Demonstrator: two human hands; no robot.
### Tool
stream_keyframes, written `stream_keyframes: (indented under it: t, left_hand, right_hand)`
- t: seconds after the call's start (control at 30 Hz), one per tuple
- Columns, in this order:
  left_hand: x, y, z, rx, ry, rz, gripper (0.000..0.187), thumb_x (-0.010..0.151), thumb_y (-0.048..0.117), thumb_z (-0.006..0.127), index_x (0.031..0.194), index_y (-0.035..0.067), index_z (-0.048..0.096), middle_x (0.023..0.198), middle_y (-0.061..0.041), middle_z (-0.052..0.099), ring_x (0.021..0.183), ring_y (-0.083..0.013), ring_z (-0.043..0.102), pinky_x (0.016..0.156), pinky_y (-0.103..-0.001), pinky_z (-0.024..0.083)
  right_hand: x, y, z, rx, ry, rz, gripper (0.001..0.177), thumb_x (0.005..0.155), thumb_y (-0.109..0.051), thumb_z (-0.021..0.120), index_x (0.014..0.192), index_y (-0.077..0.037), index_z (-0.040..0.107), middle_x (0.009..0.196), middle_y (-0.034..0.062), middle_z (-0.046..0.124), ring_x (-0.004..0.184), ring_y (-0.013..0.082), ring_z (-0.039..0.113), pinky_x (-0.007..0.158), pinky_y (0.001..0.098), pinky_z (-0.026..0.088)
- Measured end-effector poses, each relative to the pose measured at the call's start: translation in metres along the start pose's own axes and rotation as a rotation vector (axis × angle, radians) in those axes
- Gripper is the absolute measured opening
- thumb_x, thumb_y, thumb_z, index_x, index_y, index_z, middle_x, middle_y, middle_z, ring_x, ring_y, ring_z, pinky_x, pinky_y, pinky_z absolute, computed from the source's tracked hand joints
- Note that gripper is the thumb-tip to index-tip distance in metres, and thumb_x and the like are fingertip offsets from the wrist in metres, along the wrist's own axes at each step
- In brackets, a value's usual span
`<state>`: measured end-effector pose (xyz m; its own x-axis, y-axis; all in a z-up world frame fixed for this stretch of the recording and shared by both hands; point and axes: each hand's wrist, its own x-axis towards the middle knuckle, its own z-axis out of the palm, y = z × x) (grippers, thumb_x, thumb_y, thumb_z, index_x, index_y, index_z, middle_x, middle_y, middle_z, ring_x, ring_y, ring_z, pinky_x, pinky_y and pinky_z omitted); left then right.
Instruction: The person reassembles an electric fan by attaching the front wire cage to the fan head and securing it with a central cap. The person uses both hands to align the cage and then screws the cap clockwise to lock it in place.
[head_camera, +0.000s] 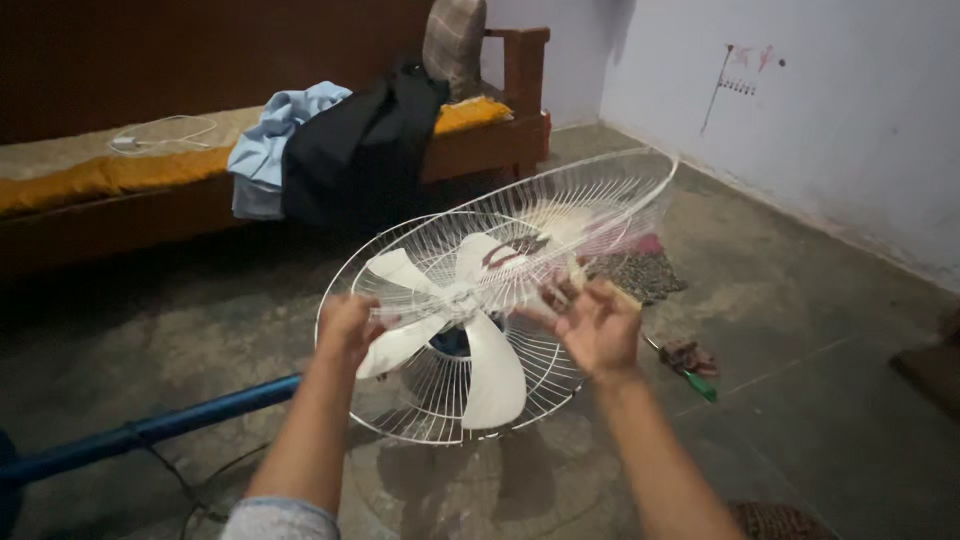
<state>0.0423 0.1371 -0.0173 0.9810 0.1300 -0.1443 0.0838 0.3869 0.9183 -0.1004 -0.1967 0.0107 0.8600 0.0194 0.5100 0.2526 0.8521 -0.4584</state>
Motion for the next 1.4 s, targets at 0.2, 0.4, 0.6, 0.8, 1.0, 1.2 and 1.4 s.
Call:
stream_keyframes:
  t: [0.2, 0.4, 0.6, 0.8, 1.0, 1.2, 1.4]
  left_hand:
    - [0.002, -0.048, -0.033, -0.131, 0.132, 0.241, 0.079, 0.072, -0.021, 0.049, 0.143, 0.011, 0.038, 0.145, -0.008, 0.048, 0.102, -0.0326, 0.069, 0.082, -0.041, 0.065]
    - [-0.011, -0.058, -0.057, -0.199, 0.165, 0.348, 0.077, 0.079, -0.021, 0.047, 0.15, 0.008, 0.038, 0.155, -0.01, 0.045, 0.117, -0.0304, 0.062, 0.087, -0.042, 0.062]
    - [-0.018, -0.072, -0.08, -0.176, 0.142, 0.313, 0.085, 0.074, -0.021, 0.046, 0.152, 0.012, 0.035, 0.159, -0.008, 0.04, 0.118, -0.0289, 0.061, 0.092, -0.039, 0.061]
    - [-0.034, -0.082, -0.085, -0.057, 0.122, 0.38, 0.075, 0.087, -0.014, 0.055, 0.155, 0.006, 0.03, 0.16, -0.013, 0.042, 0.12, -0.0257, 0.062, 0.093, -0.033, 0.059]
    - [-0.068, -0.049, -0.069, 0.367, 0.217, 0.311, 0.075, 0.086, 0.003, 0.059, 0.158, 0.007, 0.036, 0.148, -0.023, 0.061, 0.114, -0.0388, 0.064, 0.09, -0.045, 0.052]
    - [-0.094, -0.004, -0.027, 1.26, 0.386, 0.848, 0.077, 0.082, 0.021, 0.071, 0.15, -0.002, 0.044, 0.156, -0.028, 0.044, 0.149, -0.0477, 0.031, 0.12, -0.056, 0.027]
    - [-0.099, -0.011, 0.045, 1.451, 0.087, 0.854, 0.068, 0.085, 0.029, 0.074, 0.144, 0.005, 0.052, 0.156, -0.029, 0.039, 0.149, -0.05, 0.024, 0.118, -0.059, 0.024]
  right_hand:
    - [-0.041, 0.031, -0.026, 0.032, 0.247, 0.141, 0.068, 0.077, -0.008, 0.049, 0.145, -0.009, 0.044, 0.118, 0.0203, 0.057, 0.124, 0.0455, 0.057, 0.106, 0.073, 0.045]
    - [-0.041, 0.046, -0.056, 0.049, 0.341, 0.357, 0.077, 0.075, -0.001, 0.048, 0.151, -0.01, 0.04, 0.14, 0.0241, 0.056, 0.132, 0.0437, 0.054, 0.107, 0.0577, 0.047]
    - [-0.057, 0.054, -0.096, -0.032, 0.273, 0.522, 0.08, 0.077, 0.007, 0.053, 0.155, -0.003, 0.044, 0.147, 0.0256, 0.048, 0.131, 0.042, 0.058, 0.113, 0.0447, 0.048]
    - [-0.064, 0.037, -0.107, -0.198, 0.486, 0.609, 0.082, 0.075, 0.001, 0.064, 0.149, -0.019, 0.036, 0.148, 0.0166, 0.052, 0.127, 0.0362, 0.061, 0.109, 0.0478, 0.052]
    - [-0.054, -0.004, -0.118, -0.642, 0.338, 0.792, 0.087, 0.075, 0.005, 0.067, 0.155, -0.012, 0.039, 0.15, 0.0151, 0.055, 0.127, 0.0283, 0.06, 0.111, 0.0444, 0.048]
    - [-0.053, -0.047, -0.148, -1.016, 0.41, 0.769, 0.058, 0.088, -0.009, 0.065, 0.145, 0.0, 0.06, 0.139, 0.0157, 0.066, 0.118, 0.0262, 0.063, 0.106, 0.0415, 0.051]
    - [-0.046, -0.08, -0.208, -1.054, 0.557, 0.354, 0.055, 0.09, -0.01, 0.064, 0.144, -0.002, 0.054, 0.136, 0.0079, 0.068, 0.116, 0.0209, 0.068, 0.098, 0.0325, 0.054]
